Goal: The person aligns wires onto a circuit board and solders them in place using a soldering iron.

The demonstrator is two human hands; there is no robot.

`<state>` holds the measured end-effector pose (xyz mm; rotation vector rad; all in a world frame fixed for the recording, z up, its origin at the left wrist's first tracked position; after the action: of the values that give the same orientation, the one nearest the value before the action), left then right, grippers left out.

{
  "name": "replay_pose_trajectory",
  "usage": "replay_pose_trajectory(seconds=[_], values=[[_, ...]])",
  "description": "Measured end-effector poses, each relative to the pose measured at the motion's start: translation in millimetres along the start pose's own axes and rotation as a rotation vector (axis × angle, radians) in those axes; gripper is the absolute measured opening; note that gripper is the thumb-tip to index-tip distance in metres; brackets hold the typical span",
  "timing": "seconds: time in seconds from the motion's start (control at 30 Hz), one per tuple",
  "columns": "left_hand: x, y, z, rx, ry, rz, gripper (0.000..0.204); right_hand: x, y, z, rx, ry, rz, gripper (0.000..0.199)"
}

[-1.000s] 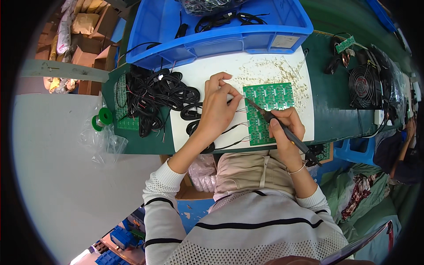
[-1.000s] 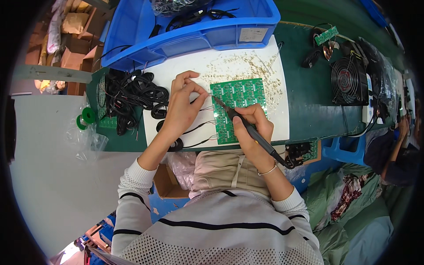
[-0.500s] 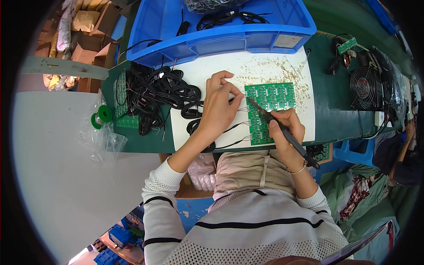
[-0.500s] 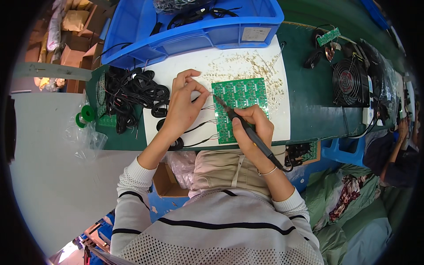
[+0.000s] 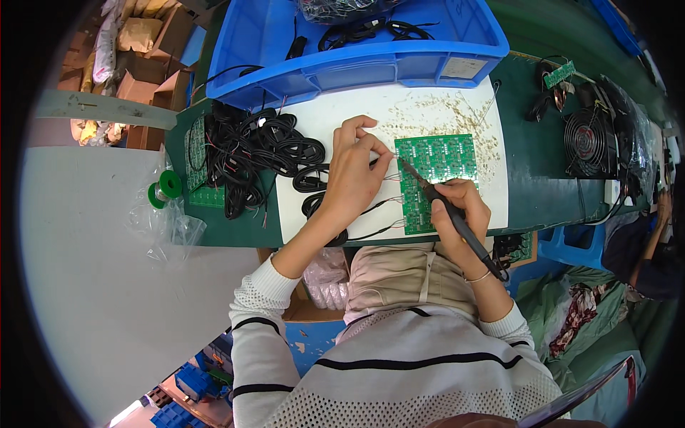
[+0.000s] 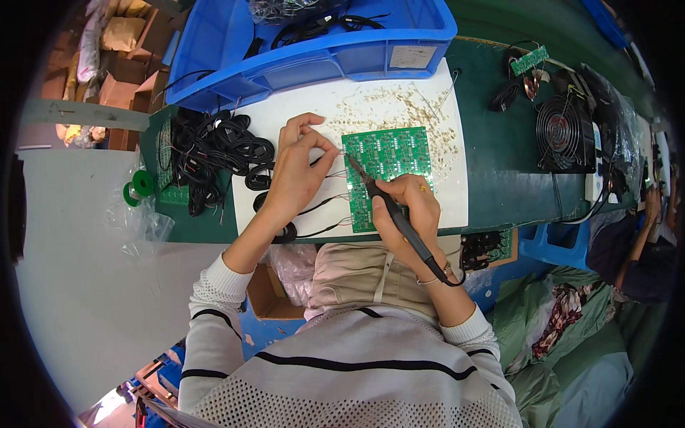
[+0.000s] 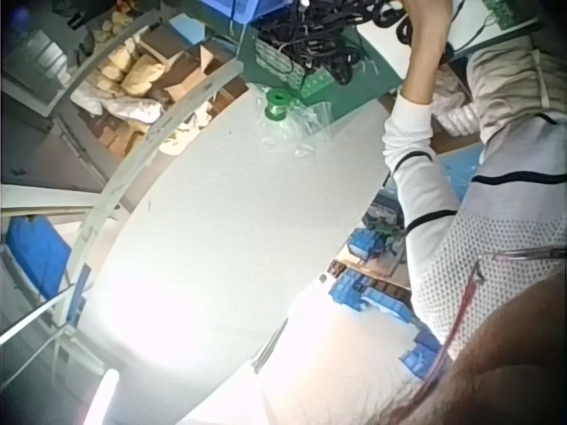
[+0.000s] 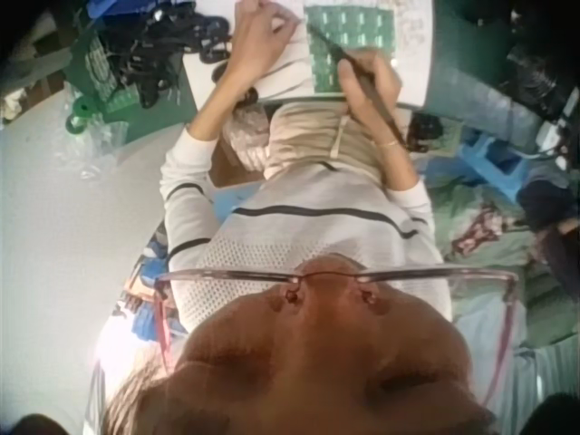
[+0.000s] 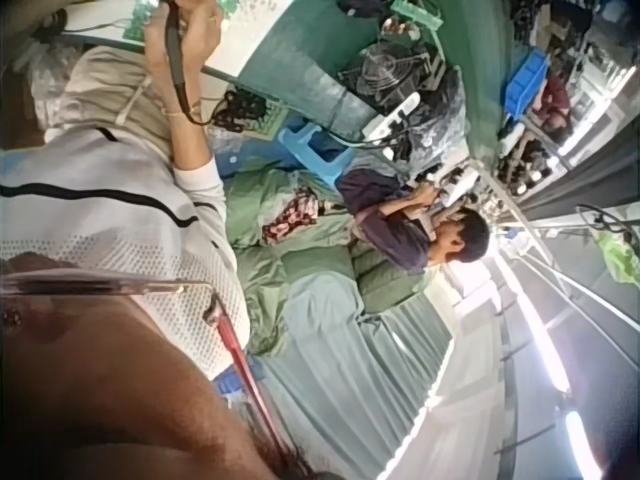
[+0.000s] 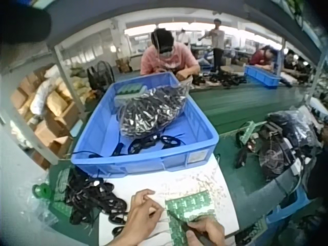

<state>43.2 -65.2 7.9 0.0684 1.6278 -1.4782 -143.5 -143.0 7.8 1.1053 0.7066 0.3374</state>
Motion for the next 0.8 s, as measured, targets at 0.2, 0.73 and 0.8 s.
replay_pose_trajectory(seconds=[0.2, 0.73, 0.8], values=[[-0.3, 1.0, -0.3, 0.007, -0.009, 0.006, 0.008, -1.4, -11.8, -4.0, 0.146, -0.011, 0.126, 0.019], [0.1, 2.4, 0.1, 0.000, -0.017, -0.007, 0.008, -0.2, -15.0, -2.3, 0.190, -0.005, 0.160, 0.016], [-0.1, 2.7, -0.2, 0.000, -0.017, -0.006, 0.008, 0.8, -14.7, -1.7, 0.189, 0.000, 0.156, 0.016]])
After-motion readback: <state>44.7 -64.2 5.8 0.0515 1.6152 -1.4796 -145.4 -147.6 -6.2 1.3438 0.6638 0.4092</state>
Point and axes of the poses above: each hand's wrist, its own z-axis towards the middle knuckle, its own x-axis out of the palm, y = z × x, the point moved 8 cm from there along z, towards the middle knuckle, and after that the axes turned 2 degrees about -z, right-handed, at the moved point
